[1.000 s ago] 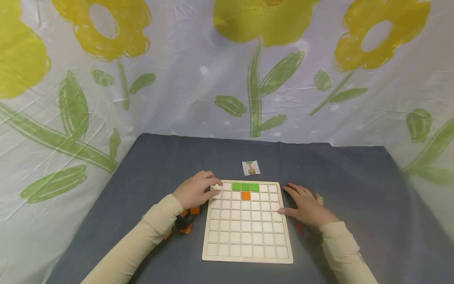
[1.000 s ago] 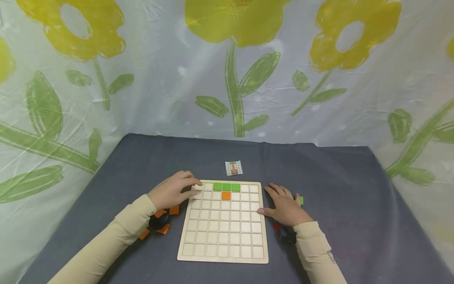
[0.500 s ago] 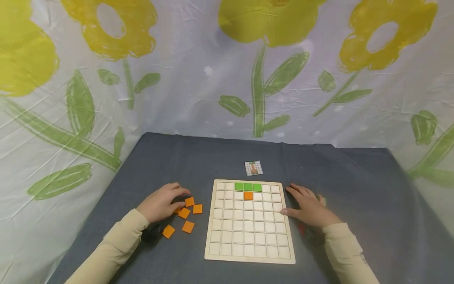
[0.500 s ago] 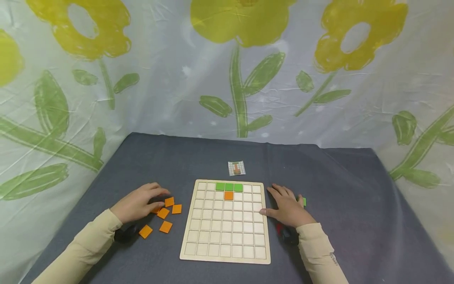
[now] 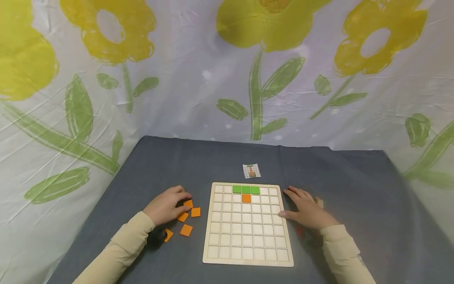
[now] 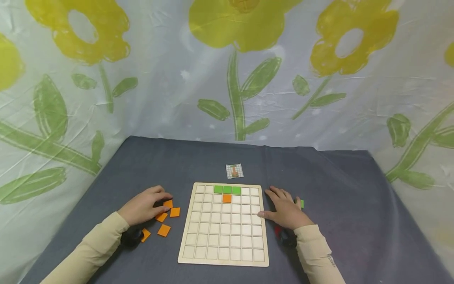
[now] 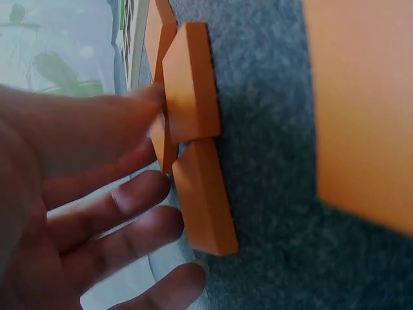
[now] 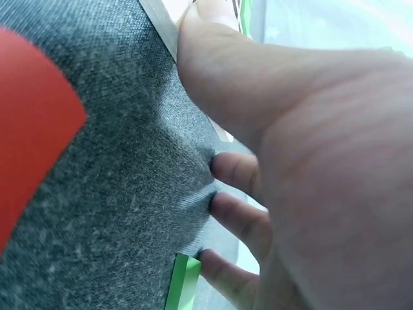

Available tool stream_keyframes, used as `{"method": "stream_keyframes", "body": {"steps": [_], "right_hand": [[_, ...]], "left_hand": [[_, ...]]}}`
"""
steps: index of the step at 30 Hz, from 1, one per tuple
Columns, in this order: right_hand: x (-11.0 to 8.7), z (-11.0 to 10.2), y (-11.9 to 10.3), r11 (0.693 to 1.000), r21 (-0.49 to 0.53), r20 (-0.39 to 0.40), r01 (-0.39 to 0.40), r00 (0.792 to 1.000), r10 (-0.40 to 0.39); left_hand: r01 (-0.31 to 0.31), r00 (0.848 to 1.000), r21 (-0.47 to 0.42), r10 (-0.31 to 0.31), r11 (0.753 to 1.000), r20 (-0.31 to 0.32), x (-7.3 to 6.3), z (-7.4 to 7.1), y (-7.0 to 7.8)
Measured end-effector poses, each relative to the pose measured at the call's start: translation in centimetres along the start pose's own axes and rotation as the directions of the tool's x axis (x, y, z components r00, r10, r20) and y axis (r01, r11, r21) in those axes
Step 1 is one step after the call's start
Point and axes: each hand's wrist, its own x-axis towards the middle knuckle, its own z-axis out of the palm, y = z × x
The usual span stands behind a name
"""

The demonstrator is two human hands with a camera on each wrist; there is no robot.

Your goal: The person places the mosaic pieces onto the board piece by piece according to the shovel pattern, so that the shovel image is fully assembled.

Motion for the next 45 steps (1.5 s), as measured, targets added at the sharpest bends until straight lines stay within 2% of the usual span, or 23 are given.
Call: {"method": "stream_keyframes", "body": {"steps": [19, 25, 30, 34, 39, 45], "right_hand": [[0.1, 0.2, 0.1, 1.0, -0.014, 0.001, -0.009, 1.0, 0.009], [0.1, 0.3, 0.1, 1.0, -0.01, -0.006, -0.007, 1.0, 0.007], [-0.1, 0.1, 0.0, 1.0, 0.0, -0.009, -0.005, 1.0, 0.005], [-0.1, 0.0, -0.2, 1.0, 0.007, -0.008, -0.002, 1.0, 0.002], [-0.1, 0.0, -0.2, 1.0, 0.018, 0.004, -0.015, 1.0, 0.015], [-0.1, -0.1, 0.0, 0.999, 0.033, 0.014, -0.006, 1.0, 0.005]], "left_hand": [[-0.021, 1.0, -0.032, 0.021, 0.999, -0.007, 0.0, 0.1, -0.5], [-0.047, 0.999, -0.044, 0.046, 0.998, -0.029, 0.3, -0.2, -0.2], [-0.051, 0.998, -0.051, 0.05, 0.997, -0.028, 1.3, -0.2, 0.9], [-0.078, 0.997, -0.061, 0.077, 0.995, -0.009, 2.5, -0.2, 2.2], [-0.145, 0.989, -0.072, 0.146, 0.987, 0.008, 4.1, 0.0, 4.1], [-0.23, 0.972, -0.074, 0.232, 0.97, 0.02, 6.1, 0.7, 6.3]]}}
